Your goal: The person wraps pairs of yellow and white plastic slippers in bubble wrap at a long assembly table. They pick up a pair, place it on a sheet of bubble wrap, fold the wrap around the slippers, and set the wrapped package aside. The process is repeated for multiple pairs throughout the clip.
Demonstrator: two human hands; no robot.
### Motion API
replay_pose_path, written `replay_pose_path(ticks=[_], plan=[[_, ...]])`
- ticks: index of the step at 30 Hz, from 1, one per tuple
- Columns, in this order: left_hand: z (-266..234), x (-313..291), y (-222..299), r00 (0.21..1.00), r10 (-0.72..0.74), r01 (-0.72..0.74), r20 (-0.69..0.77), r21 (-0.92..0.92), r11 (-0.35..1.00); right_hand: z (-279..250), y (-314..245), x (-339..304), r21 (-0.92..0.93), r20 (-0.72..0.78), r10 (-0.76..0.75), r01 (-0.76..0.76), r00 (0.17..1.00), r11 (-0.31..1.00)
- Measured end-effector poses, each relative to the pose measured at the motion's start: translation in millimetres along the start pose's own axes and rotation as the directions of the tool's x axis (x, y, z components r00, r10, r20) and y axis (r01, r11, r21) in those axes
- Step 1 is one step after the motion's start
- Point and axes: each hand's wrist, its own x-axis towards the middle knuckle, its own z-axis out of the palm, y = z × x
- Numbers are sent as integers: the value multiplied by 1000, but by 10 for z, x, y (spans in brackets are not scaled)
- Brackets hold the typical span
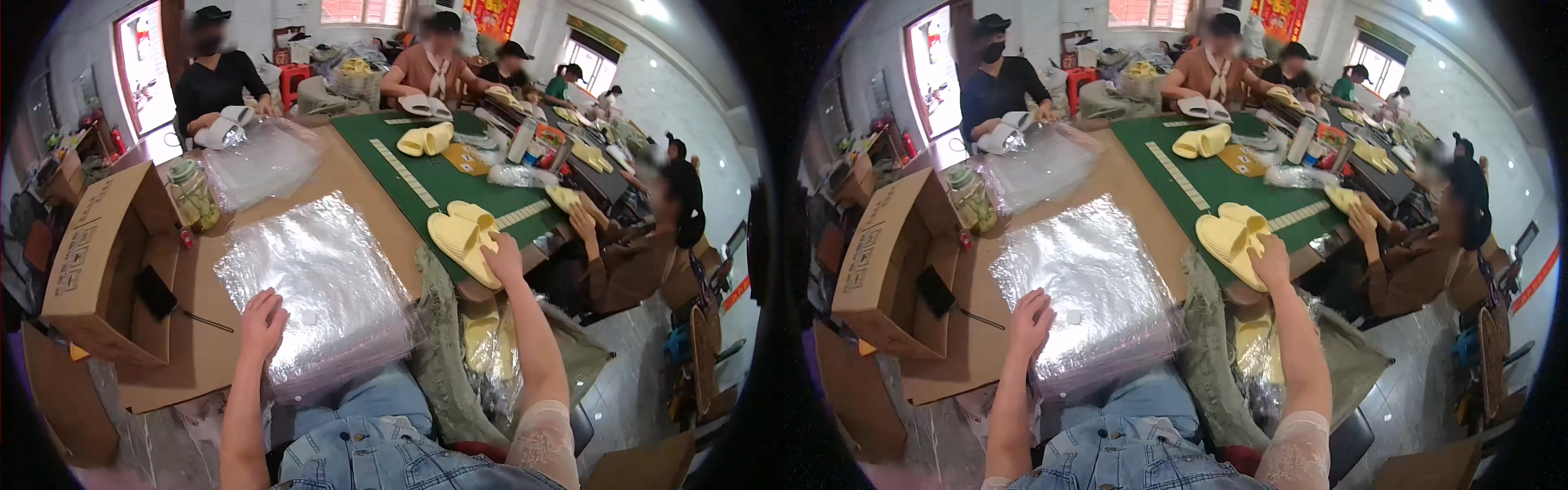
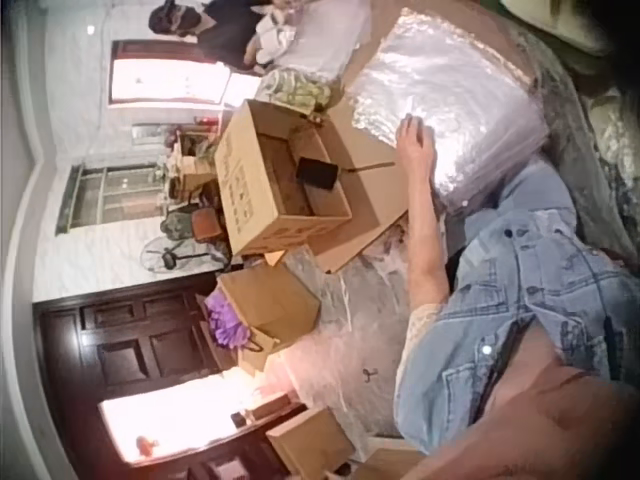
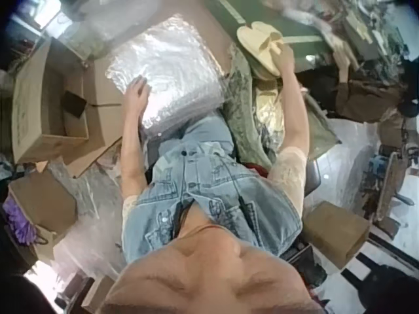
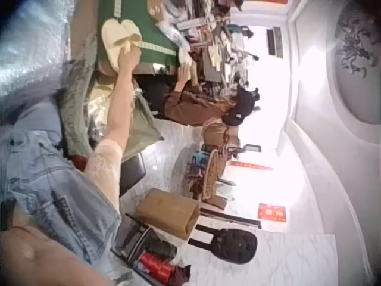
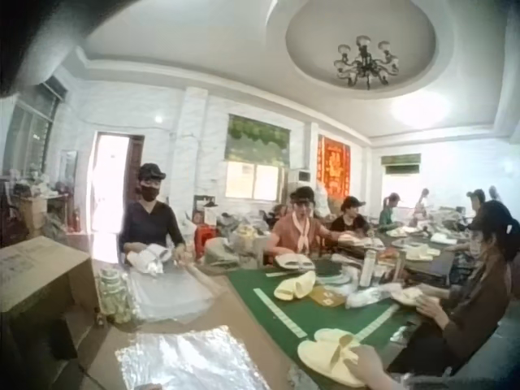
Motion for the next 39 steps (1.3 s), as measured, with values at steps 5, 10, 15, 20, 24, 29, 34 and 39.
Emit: replay_pose_path(ticks=[5, 10, 15, 20, 24, 29, 34, 39], plan=[[10, -8, 53, 991, -60, 76, -118, 141, 987, 657, -7, 313, -164, 291, 333, -296, 897, 941], [-13, -37, -114, 992, 8, 34, -124, 330, 943, 733, -186, 186, -103, 117, 200, -189, 973, 977], [-61, 9, 320, 930, 170, -216, 326, 111, 970, 480, -108, -160, 17, 125, 279, -283, 952, 959], [-27, -51, 394, 921, 126, -179, 368, 114, 977, 589, 21, -278, -71, 57, 219, -215, 974, 974], [72, -50, 324, 945, 164, -192, 284, 73, 979, 563, -12, -294, 6, 6, 216, -216, 976, 976], [194, -63, 255, 967, 148, -166, 206, 73, 983, 122, -808, -505, 383, 30, 71, -77, 997, 921], [223, -50, 331, 976, 111, -126, 185, 70, 990, -545, -1969, -948, 458, 433, -287, 66, 854, 887], [33, 1, 702, 967, 164, -163, 197, -24, 986, -470, -2180, -1126, 458, 471, -532, 320, 704, 829]])
